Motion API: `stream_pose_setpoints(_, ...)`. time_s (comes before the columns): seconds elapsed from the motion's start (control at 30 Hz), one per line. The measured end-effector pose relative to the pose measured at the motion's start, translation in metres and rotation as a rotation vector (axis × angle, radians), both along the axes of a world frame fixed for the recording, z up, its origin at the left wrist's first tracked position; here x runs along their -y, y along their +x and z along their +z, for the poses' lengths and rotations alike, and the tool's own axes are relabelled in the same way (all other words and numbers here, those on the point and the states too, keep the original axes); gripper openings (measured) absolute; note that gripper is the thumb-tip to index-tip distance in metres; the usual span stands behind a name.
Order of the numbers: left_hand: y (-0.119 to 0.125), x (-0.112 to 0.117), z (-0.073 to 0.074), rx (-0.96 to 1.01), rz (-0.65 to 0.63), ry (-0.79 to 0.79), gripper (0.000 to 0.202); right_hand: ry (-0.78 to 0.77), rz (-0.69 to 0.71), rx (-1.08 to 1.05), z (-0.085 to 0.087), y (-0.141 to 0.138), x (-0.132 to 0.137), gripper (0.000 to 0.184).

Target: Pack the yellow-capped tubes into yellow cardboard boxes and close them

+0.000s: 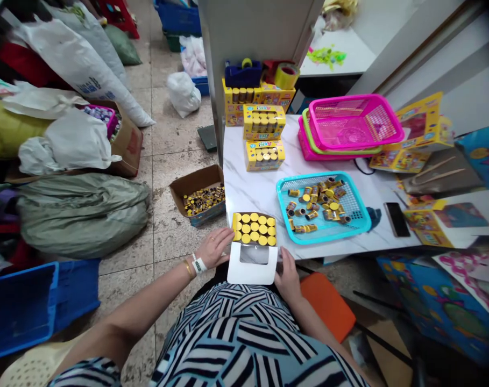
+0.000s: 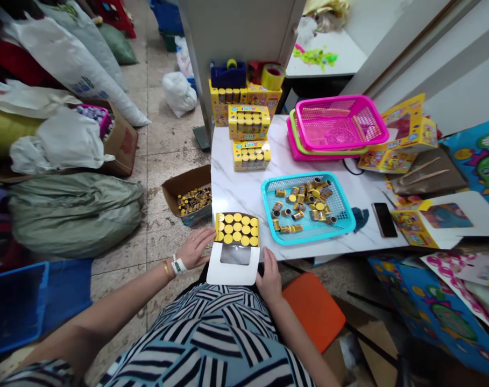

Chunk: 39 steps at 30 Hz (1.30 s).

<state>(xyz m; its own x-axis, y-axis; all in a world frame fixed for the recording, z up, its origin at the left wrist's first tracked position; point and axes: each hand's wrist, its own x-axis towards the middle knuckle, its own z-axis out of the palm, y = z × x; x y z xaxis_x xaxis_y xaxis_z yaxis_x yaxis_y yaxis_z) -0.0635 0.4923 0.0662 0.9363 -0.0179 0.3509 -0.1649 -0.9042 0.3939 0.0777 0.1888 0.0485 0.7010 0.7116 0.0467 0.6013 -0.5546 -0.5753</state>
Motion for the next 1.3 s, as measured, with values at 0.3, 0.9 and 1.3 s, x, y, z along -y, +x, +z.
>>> stream_pose_setpoints(0.3, 0.02, 0.002, 0.012, 0.045, -0.054, -0.06, 0.038, -0.099, 0.47, 0.21, 0.057, 0.054, -0.028, 0.069)
stream_pose_setpoints(0.9, 0.069, 0.024, 0.028, -0.123, 0.556, -0.494, 0.071, -0.055, 0.294, 0.058, 0.056, 0.103, -0.096, 0.06)
stream_pose_setpoints(1.3, 0.092, -0.005, 0.04, -0.237, 0.291, -0.623, 0.062, -0.035, 0.424, 0.024, 0.051, 0.105, -0.091, 0.099)
